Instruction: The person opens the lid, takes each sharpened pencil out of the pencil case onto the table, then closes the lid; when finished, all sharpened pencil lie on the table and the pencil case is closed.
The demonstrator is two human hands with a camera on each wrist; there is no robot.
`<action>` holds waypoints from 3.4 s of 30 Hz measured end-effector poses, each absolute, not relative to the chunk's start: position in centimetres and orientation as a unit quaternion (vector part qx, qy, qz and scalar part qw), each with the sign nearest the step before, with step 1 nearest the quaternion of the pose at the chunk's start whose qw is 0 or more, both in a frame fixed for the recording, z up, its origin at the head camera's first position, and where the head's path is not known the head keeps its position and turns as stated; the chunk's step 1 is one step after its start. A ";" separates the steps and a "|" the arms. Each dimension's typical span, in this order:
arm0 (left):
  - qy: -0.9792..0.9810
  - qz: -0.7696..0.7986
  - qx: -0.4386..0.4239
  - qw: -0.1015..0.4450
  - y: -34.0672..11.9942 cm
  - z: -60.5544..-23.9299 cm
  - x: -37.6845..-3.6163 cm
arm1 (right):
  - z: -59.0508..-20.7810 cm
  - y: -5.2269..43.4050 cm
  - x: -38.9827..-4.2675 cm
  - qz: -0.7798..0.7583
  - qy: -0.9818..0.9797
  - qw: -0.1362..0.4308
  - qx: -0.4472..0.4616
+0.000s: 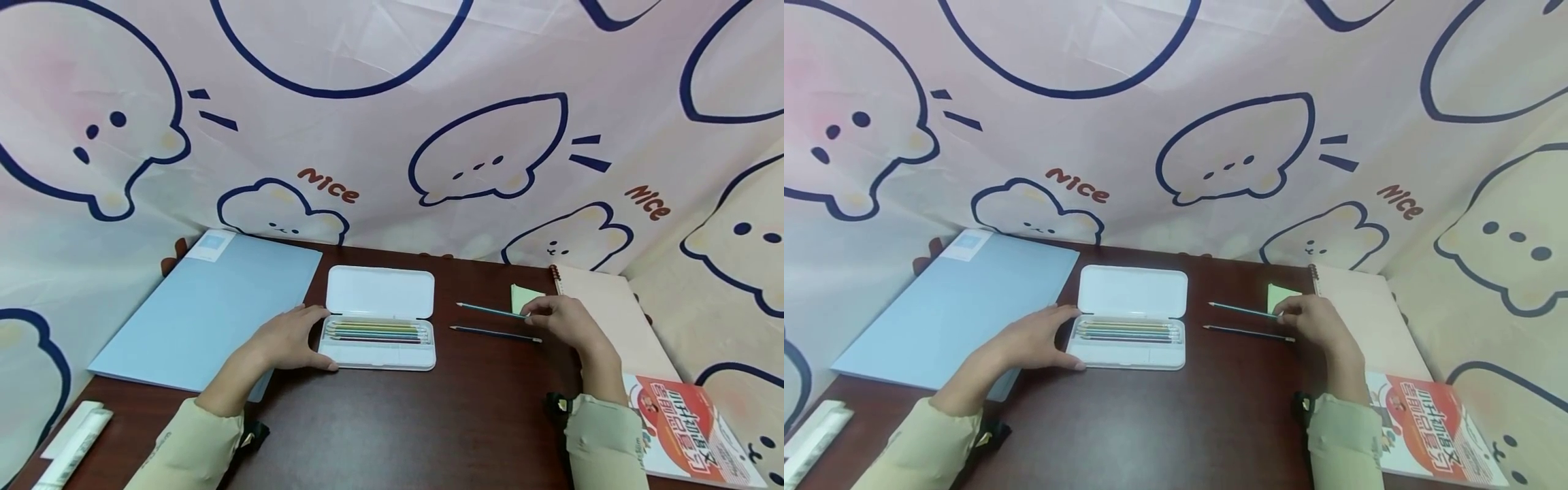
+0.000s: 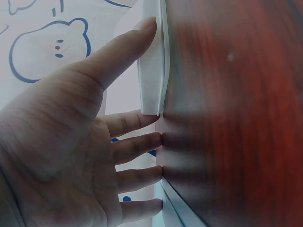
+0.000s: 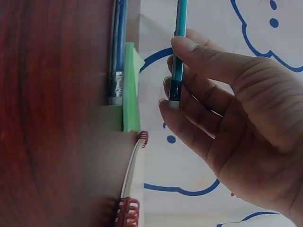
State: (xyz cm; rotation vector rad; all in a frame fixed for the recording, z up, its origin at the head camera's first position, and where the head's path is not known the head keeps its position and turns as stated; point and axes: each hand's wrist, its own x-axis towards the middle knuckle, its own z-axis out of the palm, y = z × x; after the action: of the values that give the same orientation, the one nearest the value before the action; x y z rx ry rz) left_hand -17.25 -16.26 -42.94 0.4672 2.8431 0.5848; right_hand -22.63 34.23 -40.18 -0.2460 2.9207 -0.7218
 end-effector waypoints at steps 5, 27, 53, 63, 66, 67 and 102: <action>0.963 0.195 0.157 0.101 -16.3 -43.0 -17.3 | -40.8 34.6 -22.8 -0.251 0.962 0.063 -0.089; 0.961 0.199 0.166 0.092 -16.5 -42.8 -17.0 | -42.4 33.9 -23.6 -0.247 0.957 0.119 -0.097; 0.962 0.202 0.160 0.088 -16.4 -42.7 -16.6 | -38.8 28.4 -21.5 -0.227 0.953 0.031 -0.199; 0.961 0.206 0.160 0.091 -16.0 -43.2 -16.5 | -38.8 21.2 -20.3 -0.244 0.923 0.081 -0.287; 0.962 0.205 0.158 0.092 -16.0 -43.0 -16.4 | -39.1 19.2 -20.3 -0.242 0.914 0.096 -0.312; 0.962 0.204 0.156 0.092 -16.1 -42.9 -16.4 | -39.2 18.6 -20.3 -0.242 0.911 0.101 -0.319; 0.964 0.195 0.159 0.090 -16.1 -42.9 -16.8 | -41.3 13.5 -20.3 -0.101 0.937 0.100 -0.318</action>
State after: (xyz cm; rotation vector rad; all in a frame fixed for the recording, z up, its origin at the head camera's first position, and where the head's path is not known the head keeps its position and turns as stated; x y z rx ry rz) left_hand -16.85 -16.06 -42.93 0.4722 2.8656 0.5813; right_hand -20.32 13.47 -41.28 -0.9414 2.7705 -0.2999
